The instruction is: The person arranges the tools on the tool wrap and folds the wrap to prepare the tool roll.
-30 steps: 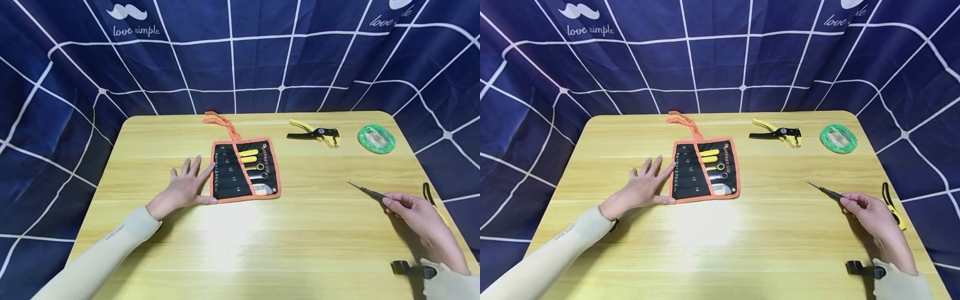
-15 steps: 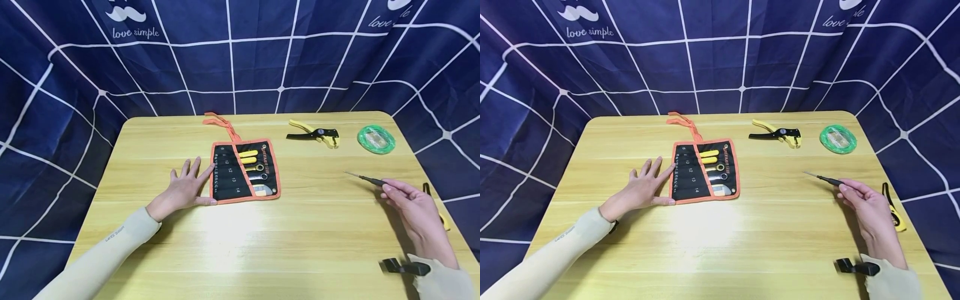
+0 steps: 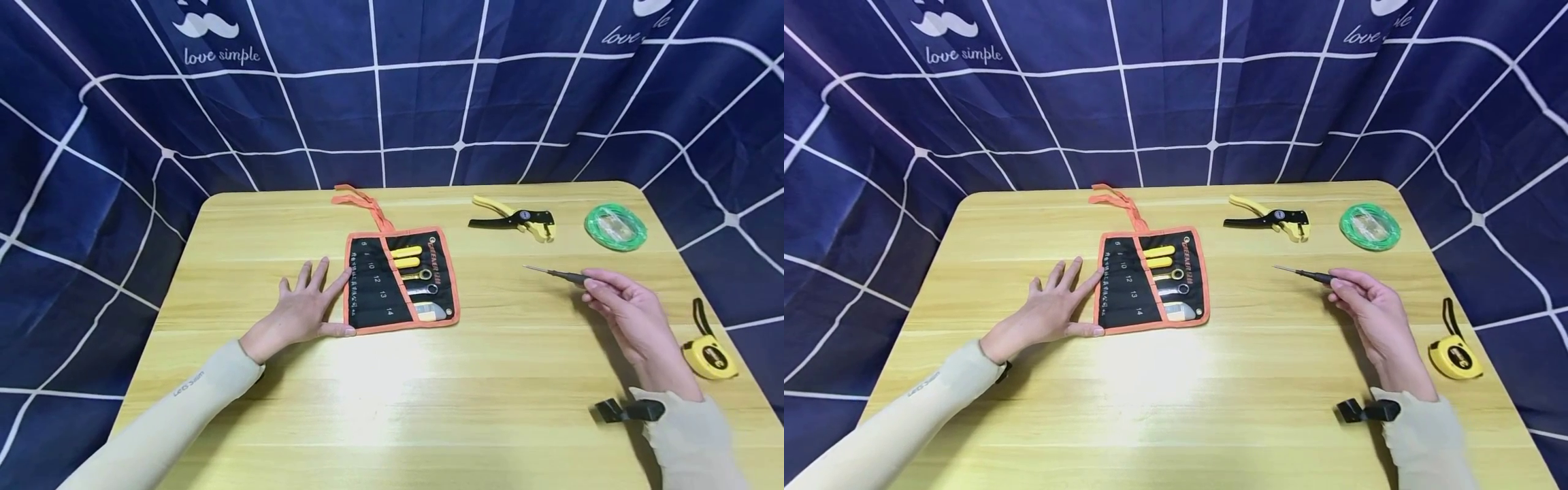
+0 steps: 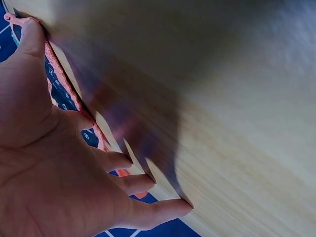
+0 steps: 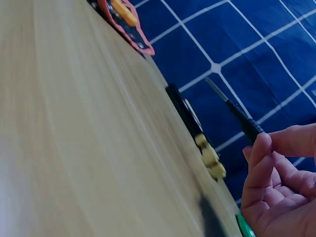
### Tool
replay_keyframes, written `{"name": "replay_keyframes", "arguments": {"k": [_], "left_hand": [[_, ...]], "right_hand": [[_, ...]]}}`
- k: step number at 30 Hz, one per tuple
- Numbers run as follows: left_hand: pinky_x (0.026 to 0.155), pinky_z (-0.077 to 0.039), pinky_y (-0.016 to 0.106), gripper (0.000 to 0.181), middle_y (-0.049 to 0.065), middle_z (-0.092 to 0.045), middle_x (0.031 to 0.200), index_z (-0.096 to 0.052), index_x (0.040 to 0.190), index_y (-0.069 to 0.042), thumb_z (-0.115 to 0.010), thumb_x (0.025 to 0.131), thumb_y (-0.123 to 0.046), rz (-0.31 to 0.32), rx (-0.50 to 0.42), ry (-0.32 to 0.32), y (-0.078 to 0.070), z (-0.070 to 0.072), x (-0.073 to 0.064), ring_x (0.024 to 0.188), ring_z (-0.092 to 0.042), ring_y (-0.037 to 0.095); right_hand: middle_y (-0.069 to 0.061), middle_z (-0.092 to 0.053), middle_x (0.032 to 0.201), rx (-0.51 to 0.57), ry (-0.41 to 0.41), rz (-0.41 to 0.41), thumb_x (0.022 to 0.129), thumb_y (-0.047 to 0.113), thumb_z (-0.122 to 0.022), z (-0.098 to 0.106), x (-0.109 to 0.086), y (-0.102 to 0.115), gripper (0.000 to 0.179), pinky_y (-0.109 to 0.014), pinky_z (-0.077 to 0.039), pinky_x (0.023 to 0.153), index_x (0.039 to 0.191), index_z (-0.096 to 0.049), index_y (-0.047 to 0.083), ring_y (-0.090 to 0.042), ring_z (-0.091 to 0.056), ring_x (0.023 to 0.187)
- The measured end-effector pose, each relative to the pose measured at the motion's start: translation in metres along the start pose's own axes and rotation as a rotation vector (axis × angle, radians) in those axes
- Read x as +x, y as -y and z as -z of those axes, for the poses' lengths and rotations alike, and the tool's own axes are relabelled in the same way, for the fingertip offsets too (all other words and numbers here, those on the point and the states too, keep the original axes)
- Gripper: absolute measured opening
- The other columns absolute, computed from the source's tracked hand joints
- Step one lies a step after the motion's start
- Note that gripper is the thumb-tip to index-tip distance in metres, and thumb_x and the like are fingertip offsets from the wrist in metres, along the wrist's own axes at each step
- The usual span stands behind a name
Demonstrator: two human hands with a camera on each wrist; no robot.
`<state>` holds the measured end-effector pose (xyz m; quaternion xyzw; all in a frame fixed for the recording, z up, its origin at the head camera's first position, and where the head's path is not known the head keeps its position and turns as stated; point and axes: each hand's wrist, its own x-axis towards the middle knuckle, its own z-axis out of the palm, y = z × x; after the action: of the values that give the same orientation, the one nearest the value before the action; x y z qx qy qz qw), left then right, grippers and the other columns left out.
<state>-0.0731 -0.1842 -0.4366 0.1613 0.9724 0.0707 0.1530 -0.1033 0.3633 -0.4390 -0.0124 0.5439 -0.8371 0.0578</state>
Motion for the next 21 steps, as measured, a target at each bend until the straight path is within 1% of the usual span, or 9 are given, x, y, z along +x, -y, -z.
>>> {"name": "replay_keyframes", "arguments": {"k": [3,6,11,16,21], "left_hand": [[0.107,-0.023,0.09,0.115,0.032,-0.01,0.177,-0.019,0.177,-0.018,-0.074,0.092,-0.074,0.003,-0.002,-0.006,-0.001,0.0,-0.001,0.157,-0.015,0.063],[0.107,-0.023,0.09,0.114,0.032,-0.012,0.176,-0.021,0.177,-0.018,-0.074,0.092,-0.074,0.005,-0.004,-0.01,-0.001,0.0,-0.002,0.157,-0.016,0.063],[0.107,-0.022,0.091,0.115,0.032,-0.011,0.176,-0.021,0.177,-0.018,-0.075,0.092,-0.073,0.008,-0.011,-0.009,-0.001,0.0,-0.003,0.157,-0.015,0.063],[0.107,-0.022,0.091,0.115,0.033,-0.011,0.176,-0.021,0.177,-0.017,-0.074,0.092,-0.073,0.003,-0.012,-0.009,-0.001,0.0,-0.002,0.157,-0.015,0.063],[0.107,-0.022,0.091,0.115,0.032,-0.011,0.177,-0.02,0.177,-0.018,-0.074,0.092,-0.074,0.008,-0.011,-0.005,-0.001,0.001,-0.001,0.157,-0.015,0.063]], "right_hand": [[-0.008,-0.082,0.102,-0.025,0.003,-0.03,0.108,-0.012,-0.057,-0.011,0.007,-0.002,0.028,-0.021,-0.06,0.078,0.119,-0.081,-0.002,-0.013,-0.077,0.084],[-0.009,-0.082,0.098,-0.056,-0.001,-0.069,0.109,-0.006,-0.061,-0.023,0.015,-0.003,0.022,-0.02,-0.06,0.076,0.114,-0.082,0.0,-0.011,-0.076,0.084],[-0.008,-0.08,0.093,-0.144,0.0,-0.11,0.11,0.003,-0.065,-0.04,0.03,-0.005,0.017,-0.019,-0.059,0.076,0.108,-0.081,0.004,-0.009,-0.074,0.084],[-0.006,-0.079,0.095,-0.206,0.022,-0.116,0.109,0.007,-0.067,-0.058,0.044,-0.007,0.012,-0.02,-0.058,0.077,0.109,-0.079,0.004,-0.009,-0.073,0.084],[-0.007,-0.079,0.095,-0.187,0.04,-0.095,0.108,0.005,-0.07,-0.079,0.061,-0.012,0.01,-0.02,-0.059,0.076,0.11,-0.079,0.002,-0.01,-0.072,0.081]]}}
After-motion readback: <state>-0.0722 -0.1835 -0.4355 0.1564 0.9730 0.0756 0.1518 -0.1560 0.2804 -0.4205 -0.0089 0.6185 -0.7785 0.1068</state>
